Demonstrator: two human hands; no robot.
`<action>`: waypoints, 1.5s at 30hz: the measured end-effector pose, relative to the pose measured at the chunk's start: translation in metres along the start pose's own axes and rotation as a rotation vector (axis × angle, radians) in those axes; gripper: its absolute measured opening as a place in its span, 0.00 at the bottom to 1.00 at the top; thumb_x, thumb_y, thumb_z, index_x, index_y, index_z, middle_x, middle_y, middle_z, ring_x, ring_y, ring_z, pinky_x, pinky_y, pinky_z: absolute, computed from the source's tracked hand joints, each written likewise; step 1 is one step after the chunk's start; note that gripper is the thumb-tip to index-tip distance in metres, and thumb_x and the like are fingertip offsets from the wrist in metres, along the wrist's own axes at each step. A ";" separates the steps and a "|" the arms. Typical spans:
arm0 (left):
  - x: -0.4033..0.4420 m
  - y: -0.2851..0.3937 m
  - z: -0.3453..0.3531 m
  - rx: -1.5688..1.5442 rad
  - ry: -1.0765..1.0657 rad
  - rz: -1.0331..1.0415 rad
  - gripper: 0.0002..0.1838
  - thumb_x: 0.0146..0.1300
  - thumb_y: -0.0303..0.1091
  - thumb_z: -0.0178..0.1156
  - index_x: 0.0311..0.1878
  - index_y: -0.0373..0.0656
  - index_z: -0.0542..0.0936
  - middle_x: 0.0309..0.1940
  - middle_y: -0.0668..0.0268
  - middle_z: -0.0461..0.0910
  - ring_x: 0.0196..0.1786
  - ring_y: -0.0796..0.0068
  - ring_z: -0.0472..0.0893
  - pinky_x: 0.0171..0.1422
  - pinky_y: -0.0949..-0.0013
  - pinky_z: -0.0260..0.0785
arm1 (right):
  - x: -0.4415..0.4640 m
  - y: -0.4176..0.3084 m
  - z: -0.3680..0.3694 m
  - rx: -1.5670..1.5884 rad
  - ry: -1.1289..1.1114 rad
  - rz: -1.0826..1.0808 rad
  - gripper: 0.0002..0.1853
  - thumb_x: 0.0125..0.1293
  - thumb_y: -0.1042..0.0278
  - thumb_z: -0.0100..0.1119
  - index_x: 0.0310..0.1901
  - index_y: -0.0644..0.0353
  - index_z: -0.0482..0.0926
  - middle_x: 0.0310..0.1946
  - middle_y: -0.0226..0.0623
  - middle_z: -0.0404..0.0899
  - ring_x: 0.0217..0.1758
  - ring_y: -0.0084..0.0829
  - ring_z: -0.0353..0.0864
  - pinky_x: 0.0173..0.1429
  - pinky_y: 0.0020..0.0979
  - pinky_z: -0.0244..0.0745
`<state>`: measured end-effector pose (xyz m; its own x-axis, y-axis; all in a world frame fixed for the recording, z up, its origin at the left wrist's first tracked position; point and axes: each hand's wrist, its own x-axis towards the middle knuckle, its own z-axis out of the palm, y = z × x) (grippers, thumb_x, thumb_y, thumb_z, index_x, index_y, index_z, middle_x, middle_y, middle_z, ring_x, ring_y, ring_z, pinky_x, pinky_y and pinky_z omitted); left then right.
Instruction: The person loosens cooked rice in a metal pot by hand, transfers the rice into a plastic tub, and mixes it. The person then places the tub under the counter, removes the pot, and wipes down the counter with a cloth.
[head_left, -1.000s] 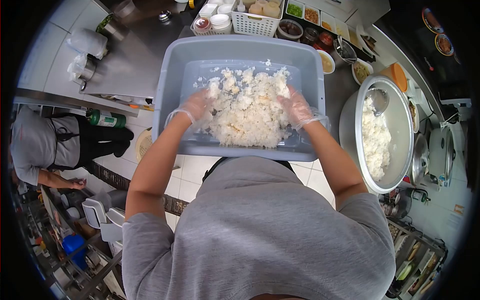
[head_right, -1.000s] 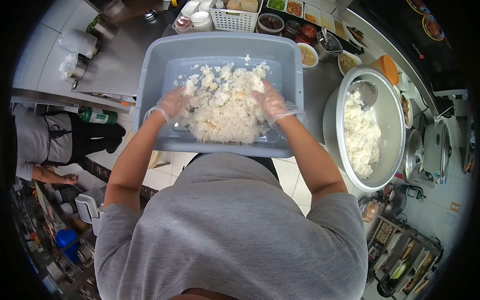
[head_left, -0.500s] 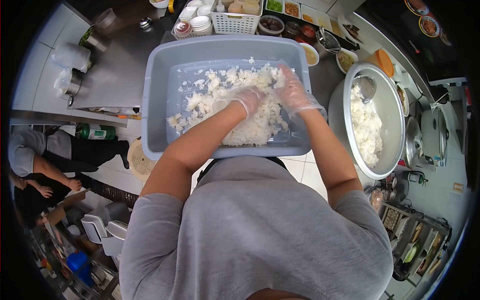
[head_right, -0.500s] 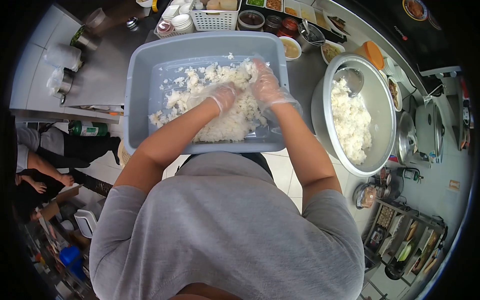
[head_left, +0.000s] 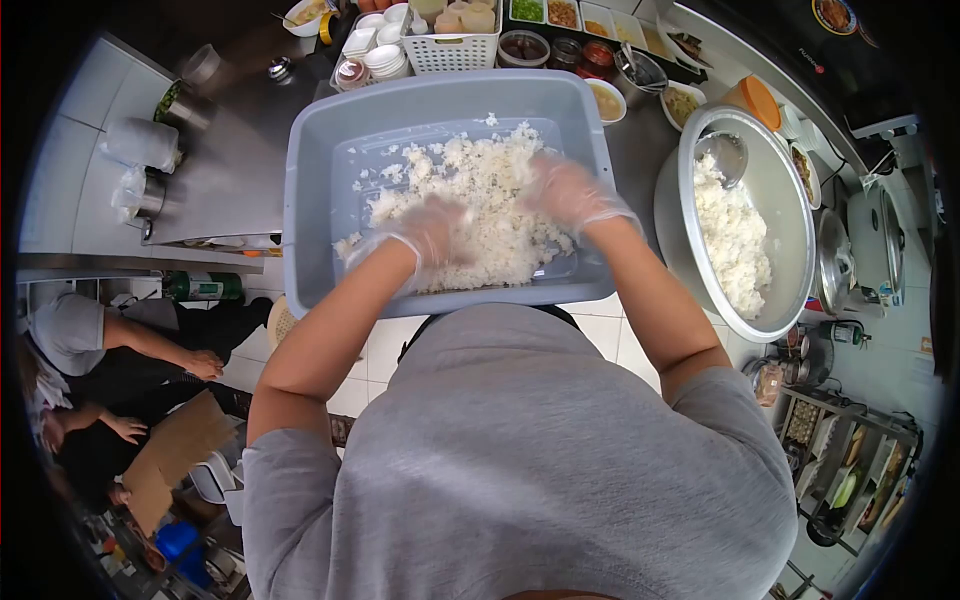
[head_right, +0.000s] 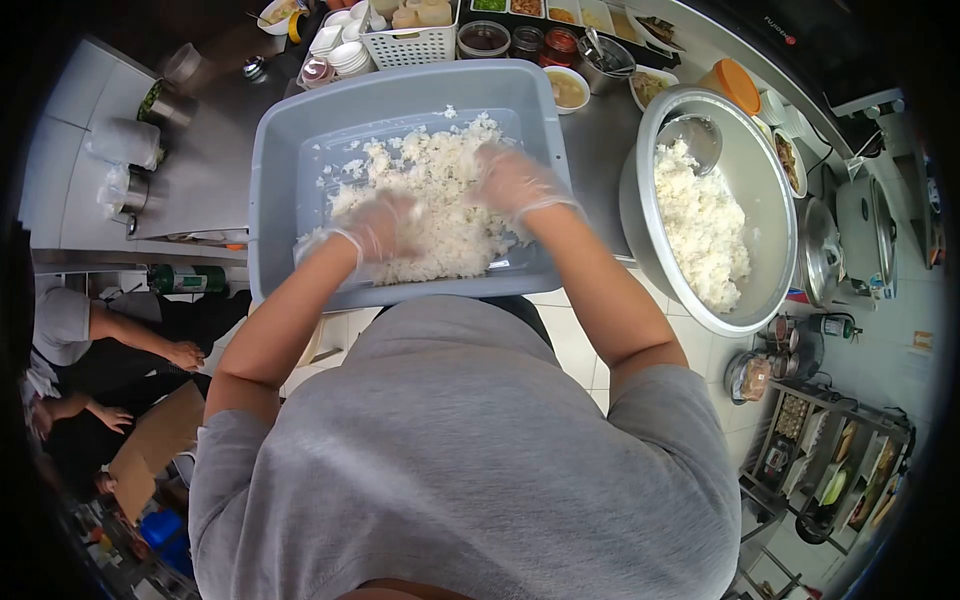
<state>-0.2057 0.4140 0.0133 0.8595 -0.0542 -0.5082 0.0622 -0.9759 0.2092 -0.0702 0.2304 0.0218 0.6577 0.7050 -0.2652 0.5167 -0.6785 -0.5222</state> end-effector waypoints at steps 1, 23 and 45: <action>-0.002 0.004 0.010 -0.010 0.031 -0.041 0.34 0.58 0.47 0.63 0.64 0.41 0.66 0.60 0.42 0.66 0.57 0.49 0.74 0.60 0.58 0.70 | -0.005 -0.008 0.011 -0.138 -0.127 -0.054 0.37 0.53 0.59 0.66 0.64 0.63 0.65 0.54 0.52 0.74 0.59 0.46 0.74 0.60 0.36 0.70; 0.041 -0.021 -0.003 -0.009 0.102 -0.236 0.53 0.45 0.56 0.70 0.72 0.43 0.56 0.56 0.44 0.74 0.61 0.49 0.72 0.66 0.59 0.63 | -0.049 -0.002 -0.068 -0.039 -0.020 -0.276 0.31 0.56 0.62 0.61 0.64 0.50 0.69 0.52 0.47 0.77 0.58 0.45 0.74 0.63 0.37 0.68; 0.118 0.361 -0.026 -0.459 0.690 0.417 0.14 0.54 0.26 0.60 0.45 0.42 0.80 0.42 0.54 0.81 0.44 0.51 0.80 0.48 0.58 0.73 | -0.121 0.409 -0.169 0.509 -0.314 0.470 0.45 0.55 0.25 0.51 0.65 0.54 0.68 0.65 0.47 0.66 0.69 0.44 0.62 0.69 0.40 0.59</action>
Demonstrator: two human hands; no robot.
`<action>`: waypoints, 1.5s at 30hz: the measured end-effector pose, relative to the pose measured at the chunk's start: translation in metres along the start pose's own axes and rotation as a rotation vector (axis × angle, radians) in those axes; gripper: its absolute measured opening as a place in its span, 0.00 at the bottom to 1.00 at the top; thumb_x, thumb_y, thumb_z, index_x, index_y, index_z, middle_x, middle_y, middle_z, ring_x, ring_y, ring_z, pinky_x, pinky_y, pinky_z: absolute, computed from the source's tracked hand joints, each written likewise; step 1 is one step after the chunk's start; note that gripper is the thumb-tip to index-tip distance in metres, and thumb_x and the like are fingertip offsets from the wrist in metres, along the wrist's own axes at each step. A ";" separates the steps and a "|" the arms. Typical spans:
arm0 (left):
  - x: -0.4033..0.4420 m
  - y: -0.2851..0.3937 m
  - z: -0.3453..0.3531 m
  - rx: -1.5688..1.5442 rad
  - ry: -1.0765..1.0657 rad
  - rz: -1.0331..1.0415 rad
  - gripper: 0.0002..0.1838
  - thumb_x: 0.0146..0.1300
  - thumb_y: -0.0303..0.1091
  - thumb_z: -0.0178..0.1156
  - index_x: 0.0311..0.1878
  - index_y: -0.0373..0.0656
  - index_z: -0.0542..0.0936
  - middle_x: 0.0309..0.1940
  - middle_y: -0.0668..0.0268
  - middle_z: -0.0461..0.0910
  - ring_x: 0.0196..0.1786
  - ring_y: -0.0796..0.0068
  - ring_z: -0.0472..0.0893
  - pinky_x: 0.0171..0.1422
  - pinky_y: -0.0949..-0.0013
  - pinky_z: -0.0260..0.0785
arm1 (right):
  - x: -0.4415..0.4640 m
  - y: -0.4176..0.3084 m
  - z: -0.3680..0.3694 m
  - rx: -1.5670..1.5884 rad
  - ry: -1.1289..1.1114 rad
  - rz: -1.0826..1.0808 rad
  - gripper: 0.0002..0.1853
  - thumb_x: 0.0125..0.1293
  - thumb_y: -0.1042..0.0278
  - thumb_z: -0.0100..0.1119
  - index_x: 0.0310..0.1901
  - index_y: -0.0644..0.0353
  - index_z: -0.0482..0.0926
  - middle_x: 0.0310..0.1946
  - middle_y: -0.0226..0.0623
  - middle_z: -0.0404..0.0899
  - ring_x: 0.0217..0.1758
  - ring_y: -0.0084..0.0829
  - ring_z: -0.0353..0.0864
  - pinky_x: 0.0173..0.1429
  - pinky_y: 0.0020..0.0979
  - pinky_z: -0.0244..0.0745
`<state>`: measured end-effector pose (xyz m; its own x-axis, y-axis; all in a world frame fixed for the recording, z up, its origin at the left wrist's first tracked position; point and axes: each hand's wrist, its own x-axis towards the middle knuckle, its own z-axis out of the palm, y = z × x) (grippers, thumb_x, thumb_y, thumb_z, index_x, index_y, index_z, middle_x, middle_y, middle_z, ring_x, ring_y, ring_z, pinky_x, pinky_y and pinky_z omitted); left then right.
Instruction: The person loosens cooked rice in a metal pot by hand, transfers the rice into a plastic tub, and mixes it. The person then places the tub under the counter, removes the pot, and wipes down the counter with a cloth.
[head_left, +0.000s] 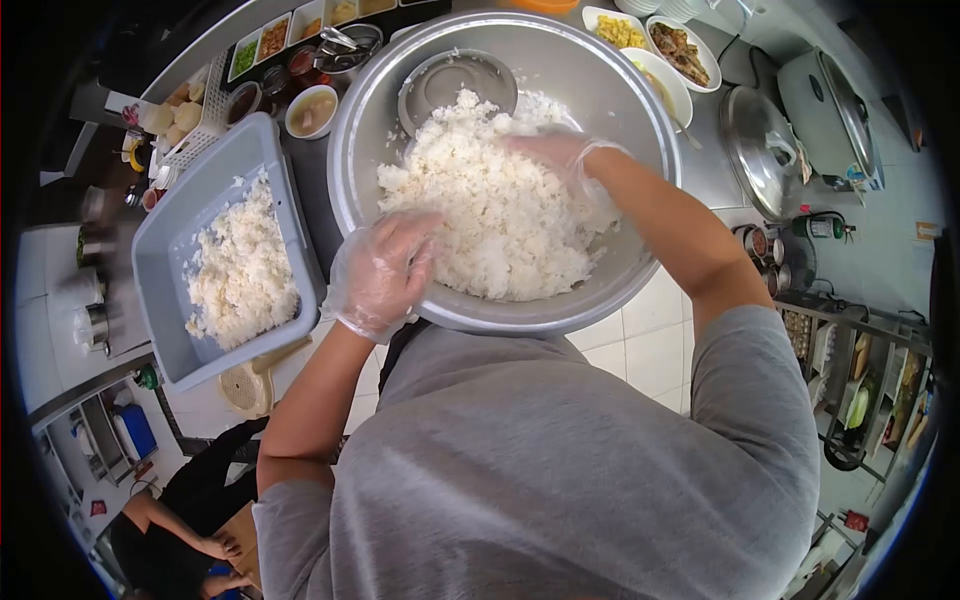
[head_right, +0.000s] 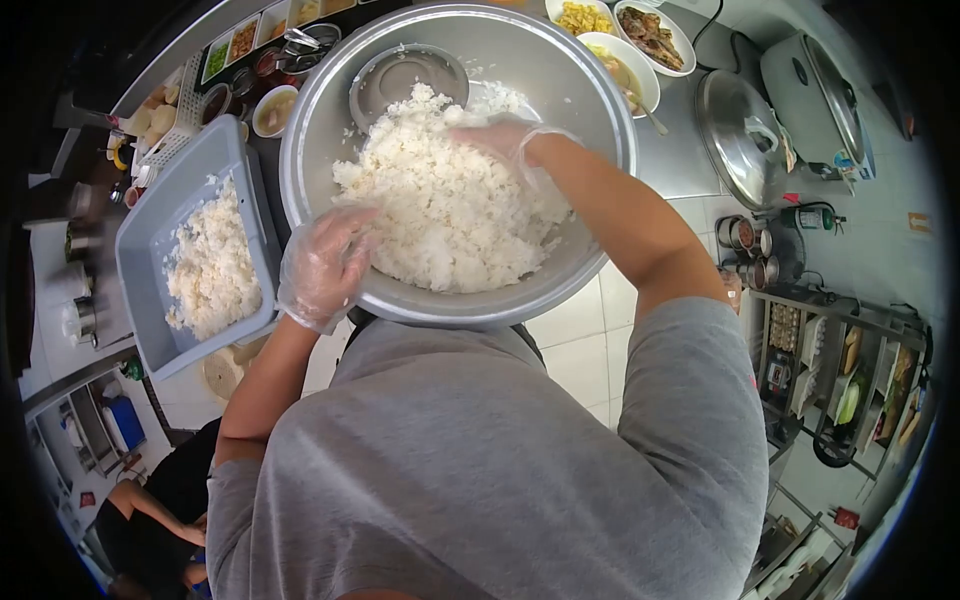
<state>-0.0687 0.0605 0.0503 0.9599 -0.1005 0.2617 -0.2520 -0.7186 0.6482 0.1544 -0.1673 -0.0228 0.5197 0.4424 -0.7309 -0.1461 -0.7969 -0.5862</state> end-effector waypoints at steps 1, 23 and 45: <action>-0.001 -0.003 0.003 0.002 0.033 0.023 0.13 0.54 0.27 0.60 0.45 0.43 0.80 0.41 0.55 0.81 0.43 0.51 0.80 0.46 0.58 0.73 | 0.005 0.000 0.003 -0.003 -0.087 -0.067 0.46 0.55 0.24 0.51 0.67 0.51 0.66 0.66 0.46 0.64 0.71 0.44 0.60 0.70 0.41 0.57; 0.027 0.000 0.005 0.376 0.062 -0.206 0.39 0.62 0.51 0.57 0.70 0.40 0.58 0.70 0.45 0.55 0.71 0.46 0.58 0.75 0.57 0.49 | -0.026 -0.076 0.074 0.869 -0.379 -0.397 0.35 0.64 0.36 0.49 0.68 0.47 0.64 0.69 0.42 0.59 0.73 0.34 0.56 0.72 0.42 0.54; 0.061 0.005 -0.044 -0.447 0.568 0.516 0.19 0.52 0.42 0.67 0.49 0.54 0.82 0.55 0.58 0.70 0.61 0.53 0.68 0.66 0.53 0.61 | -0.121 -0.172 0.167 1.296 0.730 -1.009 0.29 0.70 0.43 0.39 0.62 0.57 0.65 0.58 0.39 0.68 0.62 0.34 0.68 0.64 0.38 0.67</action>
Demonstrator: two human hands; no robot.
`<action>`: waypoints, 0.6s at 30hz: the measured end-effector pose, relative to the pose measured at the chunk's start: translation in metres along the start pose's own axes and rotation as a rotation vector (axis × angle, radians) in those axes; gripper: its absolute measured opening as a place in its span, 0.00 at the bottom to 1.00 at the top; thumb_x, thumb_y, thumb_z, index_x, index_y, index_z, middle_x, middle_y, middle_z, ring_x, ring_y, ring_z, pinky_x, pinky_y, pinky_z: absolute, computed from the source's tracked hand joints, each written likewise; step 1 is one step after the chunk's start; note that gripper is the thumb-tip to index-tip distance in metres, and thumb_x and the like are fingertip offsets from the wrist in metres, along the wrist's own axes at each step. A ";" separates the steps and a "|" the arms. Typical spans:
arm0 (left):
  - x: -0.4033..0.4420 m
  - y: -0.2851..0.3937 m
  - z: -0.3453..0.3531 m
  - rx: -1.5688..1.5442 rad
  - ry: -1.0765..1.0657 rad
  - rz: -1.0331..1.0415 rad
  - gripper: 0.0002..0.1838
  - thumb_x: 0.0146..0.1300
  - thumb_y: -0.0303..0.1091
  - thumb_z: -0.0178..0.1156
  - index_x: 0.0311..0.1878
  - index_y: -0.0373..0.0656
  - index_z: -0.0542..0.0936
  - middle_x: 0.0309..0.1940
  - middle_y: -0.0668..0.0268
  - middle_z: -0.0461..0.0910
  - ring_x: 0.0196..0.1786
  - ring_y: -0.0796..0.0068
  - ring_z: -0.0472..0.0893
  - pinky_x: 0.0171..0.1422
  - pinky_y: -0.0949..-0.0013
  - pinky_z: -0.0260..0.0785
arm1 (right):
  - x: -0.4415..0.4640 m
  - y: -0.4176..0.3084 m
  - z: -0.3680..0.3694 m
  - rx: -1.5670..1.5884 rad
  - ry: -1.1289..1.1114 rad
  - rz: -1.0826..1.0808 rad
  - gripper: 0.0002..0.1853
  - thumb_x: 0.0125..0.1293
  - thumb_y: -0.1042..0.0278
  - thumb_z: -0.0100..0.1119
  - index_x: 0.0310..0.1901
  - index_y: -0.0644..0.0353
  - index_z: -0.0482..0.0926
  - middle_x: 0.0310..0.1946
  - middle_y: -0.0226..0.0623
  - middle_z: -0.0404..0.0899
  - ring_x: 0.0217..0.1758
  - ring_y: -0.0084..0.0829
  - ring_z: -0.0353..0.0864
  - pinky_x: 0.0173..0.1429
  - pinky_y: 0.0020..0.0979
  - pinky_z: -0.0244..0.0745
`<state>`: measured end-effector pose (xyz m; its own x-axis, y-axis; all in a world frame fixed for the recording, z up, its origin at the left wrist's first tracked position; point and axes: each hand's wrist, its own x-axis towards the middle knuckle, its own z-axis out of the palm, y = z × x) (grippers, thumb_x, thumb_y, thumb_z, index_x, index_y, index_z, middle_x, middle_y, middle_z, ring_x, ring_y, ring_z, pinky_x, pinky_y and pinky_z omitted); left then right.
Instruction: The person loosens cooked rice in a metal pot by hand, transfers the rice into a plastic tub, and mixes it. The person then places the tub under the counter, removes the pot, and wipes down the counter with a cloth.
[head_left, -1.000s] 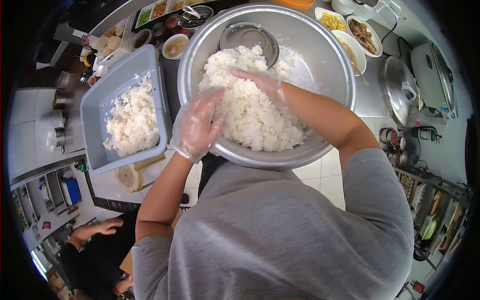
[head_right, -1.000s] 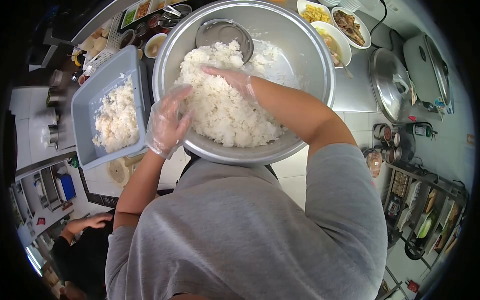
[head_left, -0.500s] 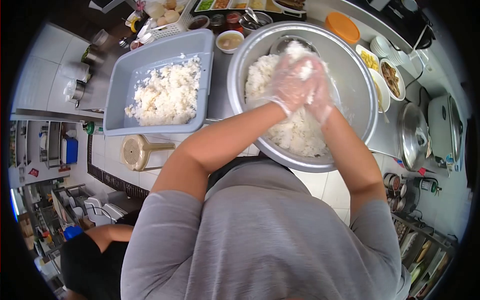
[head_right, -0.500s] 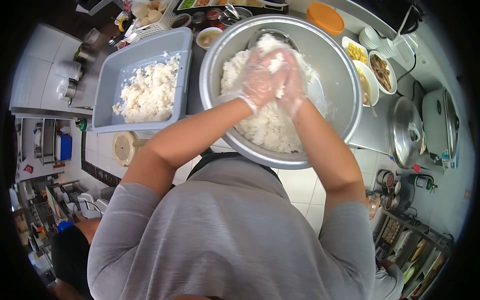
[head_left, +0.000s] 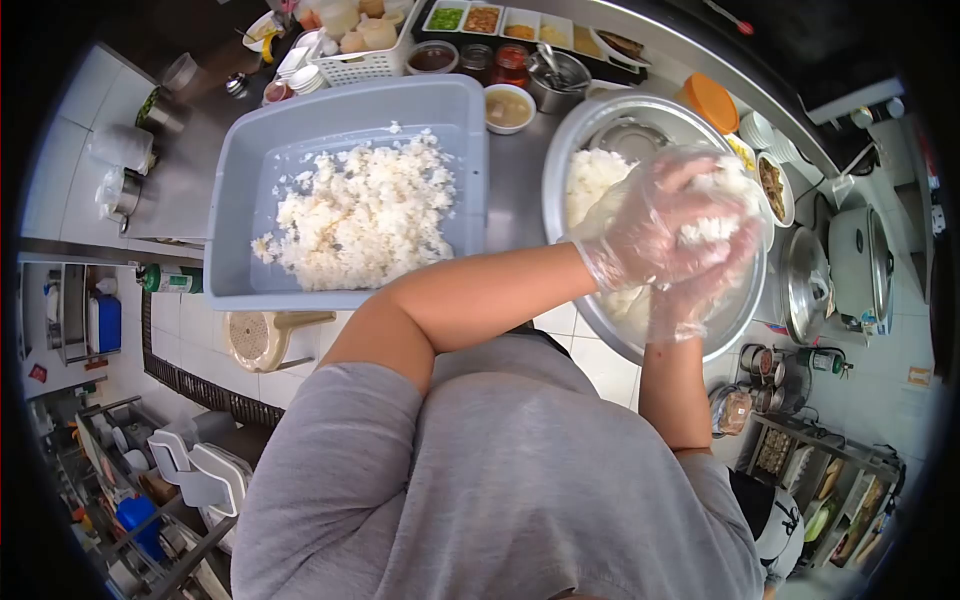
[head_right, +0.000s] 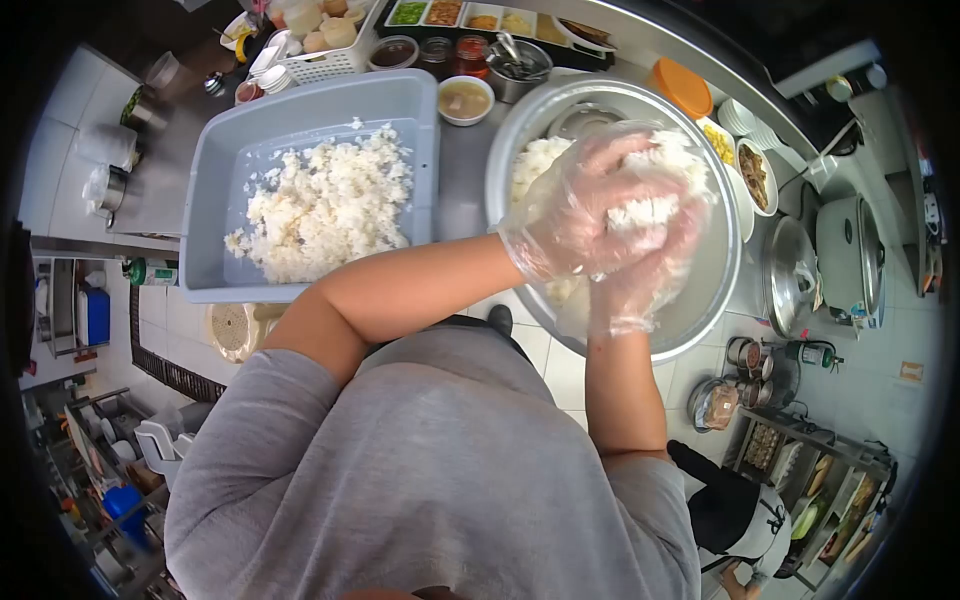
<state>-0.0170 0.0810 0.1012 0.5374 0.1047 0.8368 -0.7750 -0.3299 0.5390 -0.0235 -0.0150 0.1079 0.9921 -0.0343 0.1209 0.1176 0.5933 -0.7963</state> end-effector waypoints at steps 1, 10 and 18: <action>0.005 0.002 -0.016 0.001 -0.002 0.070 0.19 0.52 0.43 0.67 0.49 0.55 0.82 0.55 0.58 0.70 0.61 0.53 0.68 0.65 0.52 0.62 | -0.007 0.003 0.013 0.008 -0.007 -0.051 0.28 0.71 0.44 0.38 0.62 0.57 0.65 0.59 0.38 0.68 0.62 0.34 0.68 0.64 0.39 0.66; 0.001 -0.003 -0.132 0.076 -0.052 0.096 0.19 0.54 0.45 0.63 0.50 0.57 0.81 0.56 0.55 0.70 0.59 0.54 0.72 0.64 0.54 0.65 | -0.051 0.055 0.110 0.053 0.012 0.039 0.31 0.68 0.43 0.42 0.63 0.61 0.64 0.58 0.41 0.69 0.62 0.35 0.69 0.63 0.37 0.69; -0.085 -0.034 -0.241 0.390 0.169 -0.389 0.16 0.56 0.26 0.54 0.49 0.43 0.77 0.52 0.52 0.73 0.61 0.52 0.69 0.68 0.56 0.59 | -0.062 0.178 0.167 -0.110 -0.281 0.385 0.18 0.60 0.74 0.55 0.53 0.66 0.71 0.43 0.36 0.78 0.44 0.27 0.77 0.50 0.26 0.73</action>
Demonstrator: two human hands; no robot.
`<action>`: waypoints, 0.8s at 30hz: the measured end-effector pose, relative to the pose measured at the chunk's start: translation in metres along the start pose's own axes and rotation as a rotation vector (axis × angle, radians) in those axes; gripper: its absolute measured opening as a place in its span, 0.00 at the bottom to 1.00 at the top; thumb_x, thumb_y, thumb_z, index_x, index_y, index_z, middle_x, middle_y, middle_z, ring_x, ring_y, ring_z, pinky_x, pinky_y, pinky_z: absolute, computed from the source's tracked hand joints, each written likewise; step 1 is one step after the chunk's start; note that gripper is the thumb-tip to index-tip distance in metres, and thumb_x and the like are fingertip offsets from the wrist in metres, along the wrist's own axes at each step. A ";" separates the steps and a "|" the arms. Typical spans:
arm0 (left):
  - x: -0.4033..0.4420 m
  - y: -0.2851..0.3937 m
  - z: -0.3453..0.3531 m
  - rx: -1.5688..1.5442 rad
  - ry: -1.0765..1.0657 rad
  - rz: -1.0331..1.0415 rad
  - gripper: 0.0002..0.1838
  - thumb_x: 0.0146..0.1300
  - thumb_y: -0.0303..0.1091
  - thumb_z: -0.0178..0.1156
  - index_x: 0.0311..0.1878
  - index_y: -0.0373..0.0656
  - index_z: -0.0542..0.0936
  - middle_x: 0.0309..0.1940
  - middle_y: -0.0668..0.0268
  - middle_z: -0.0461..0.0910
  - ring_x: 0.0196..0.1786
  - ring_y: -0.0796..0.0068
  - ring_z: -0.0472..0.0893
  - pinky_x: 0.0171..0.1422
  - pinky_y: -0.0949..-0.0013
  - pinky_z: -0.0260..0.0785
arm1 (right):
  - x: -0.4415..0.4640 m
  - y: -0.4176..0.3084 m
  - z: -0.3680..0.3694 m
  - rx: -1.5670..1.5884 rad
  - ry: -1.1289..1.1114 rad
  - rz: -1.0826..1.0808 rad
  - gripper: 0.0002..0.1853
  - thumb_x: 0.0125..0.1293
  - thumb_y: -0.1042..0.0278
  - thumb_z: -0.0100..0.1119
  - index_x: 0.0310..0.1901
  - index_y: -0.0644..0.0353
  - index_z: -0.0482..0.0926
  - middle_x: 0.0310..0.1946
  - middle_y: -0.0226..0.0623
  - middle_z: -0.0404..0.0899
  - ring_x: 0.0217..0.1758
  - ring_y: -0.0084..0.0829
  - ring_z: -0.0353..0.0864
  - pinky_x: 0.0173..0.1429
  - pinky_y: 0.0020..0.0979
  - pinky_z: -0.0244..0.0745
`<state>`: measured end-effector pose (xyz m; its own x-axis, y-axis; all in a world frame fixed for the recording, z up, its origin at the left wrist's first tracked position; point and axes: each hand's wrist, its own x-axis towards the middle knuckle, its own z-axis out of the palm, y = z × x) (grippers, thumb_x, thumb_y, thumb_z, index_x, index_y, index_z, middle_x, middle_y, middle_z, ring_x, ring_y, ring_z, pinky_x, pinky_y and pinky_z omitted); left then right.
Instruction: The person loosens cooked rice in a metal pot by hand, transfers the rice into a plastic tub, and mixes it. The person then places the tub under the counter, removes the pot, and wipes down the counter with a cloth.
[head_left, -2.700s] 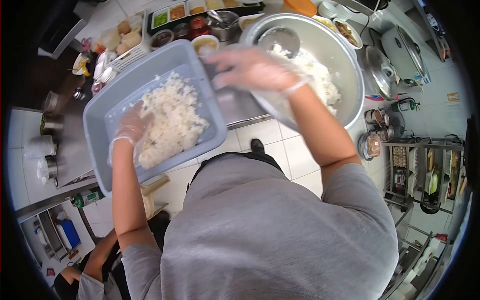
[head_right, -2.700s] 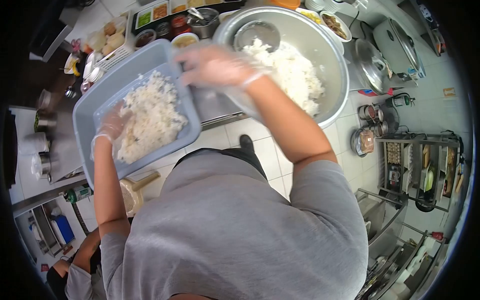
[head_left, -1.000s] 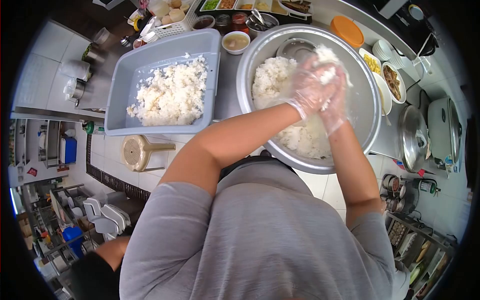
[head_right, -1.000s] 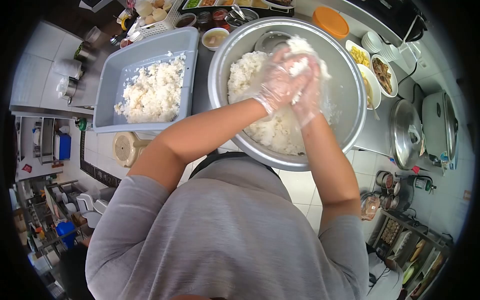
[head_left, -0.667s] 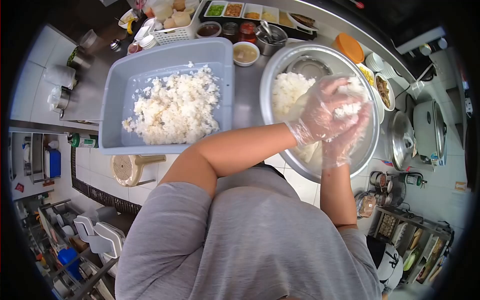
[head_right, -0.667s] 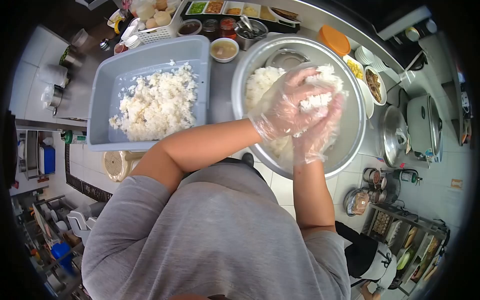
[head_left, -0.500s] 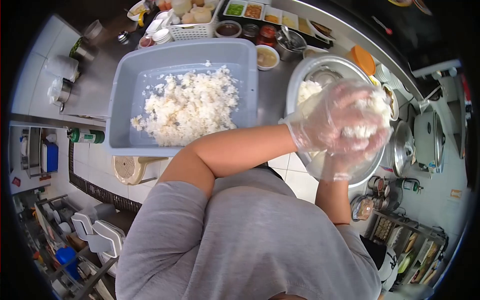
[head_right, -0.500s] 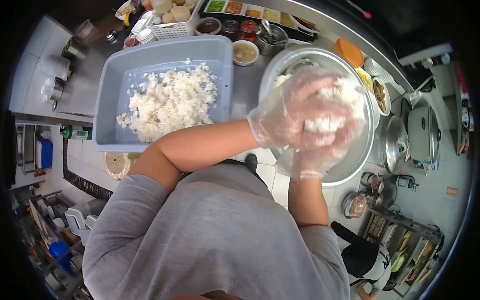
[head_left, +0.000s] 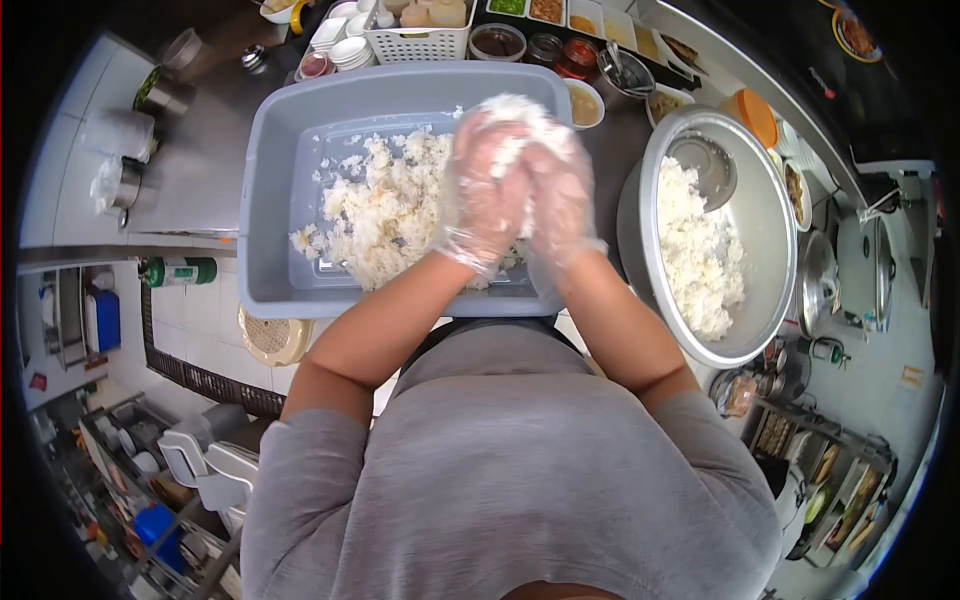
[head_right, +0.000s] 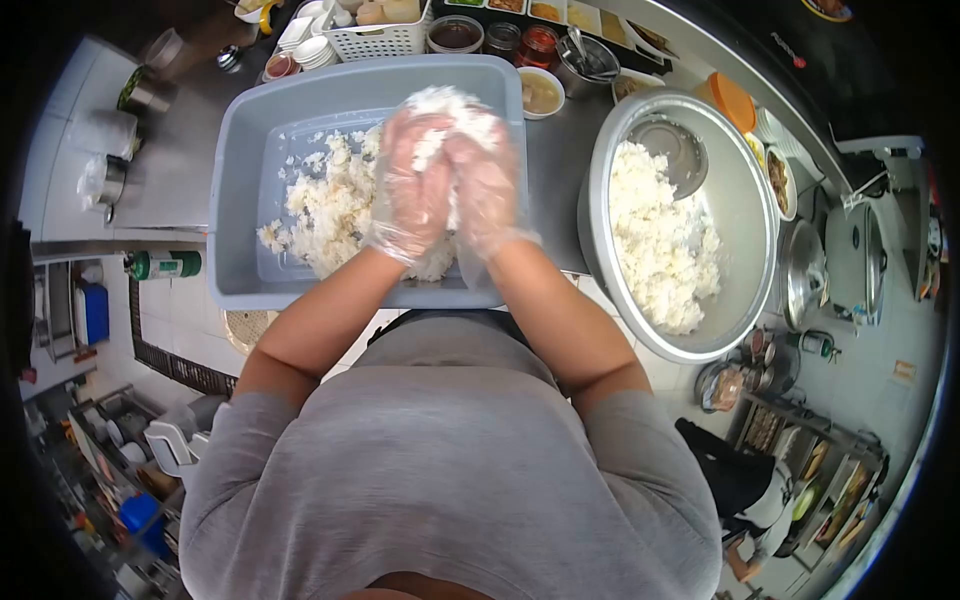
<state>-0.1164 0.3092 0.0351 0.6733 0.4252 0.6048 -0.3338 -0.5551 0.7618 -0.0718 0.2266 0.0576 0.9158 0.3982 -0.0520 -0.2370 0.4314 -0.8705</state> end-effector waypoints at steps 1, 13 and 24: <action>-0.005 -0.012 -0.005 0.068 0.018 -0.023 0.17 0.56 0.23 0.52 0.49 0.44 0.76 0.52 0.53 0.73 0.61 0.53 0.69 0.67 0.57 0.58 | 0.010 0.020 0.000 0.061 0.020 0.075 0.19 0.58 0.75 0.57 0.52 0.66 0.71 0.41 0.35 0.78 0.43 0.26 0.78 0.49 0.25 0.73; -0.002 -0.114 -0.077 0.134 -0.258 -0.456 0.23 0.56 0.19 0.53 0.56 0.46 0.72 0.40 0.56 0.81 0.43 0.63 0.82 0.49 0.65 0.72 | 0.052 0.075 -0.035 -0.829 -0.092 -0.063 0.38 0.57 0.48 0.66 0.57 0.76 0.68 0.41 0.51 0.82 0.44 0.36 0.82 0.50 0.31 0.75; 0.031 -0.062 -0.071 0.758 -0.730 -0.721 0.34 0.61 0.62 0.52 0.48 0.34 0.79 0.47 0.45 0.79 0.52 0.45 0.77 0.56 0.55 0.67 | 0.045 0.033 -0.027 -1.262 -0.123 -0.029 0.25 0.52 0.47 0.65 0.35 0.66 0.80 0.36 0.51 0.82 0.43 0.48 0.81 0.49 0.40 0.74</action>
<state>-0.1218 0.4079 0.0232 0.8297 0.4427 -0.3399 0.5531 -0.7336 0.3948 -0.0301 0.2366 0.0130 0.8636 0.5028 -0.0381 0.3172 -0.6004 -0.7340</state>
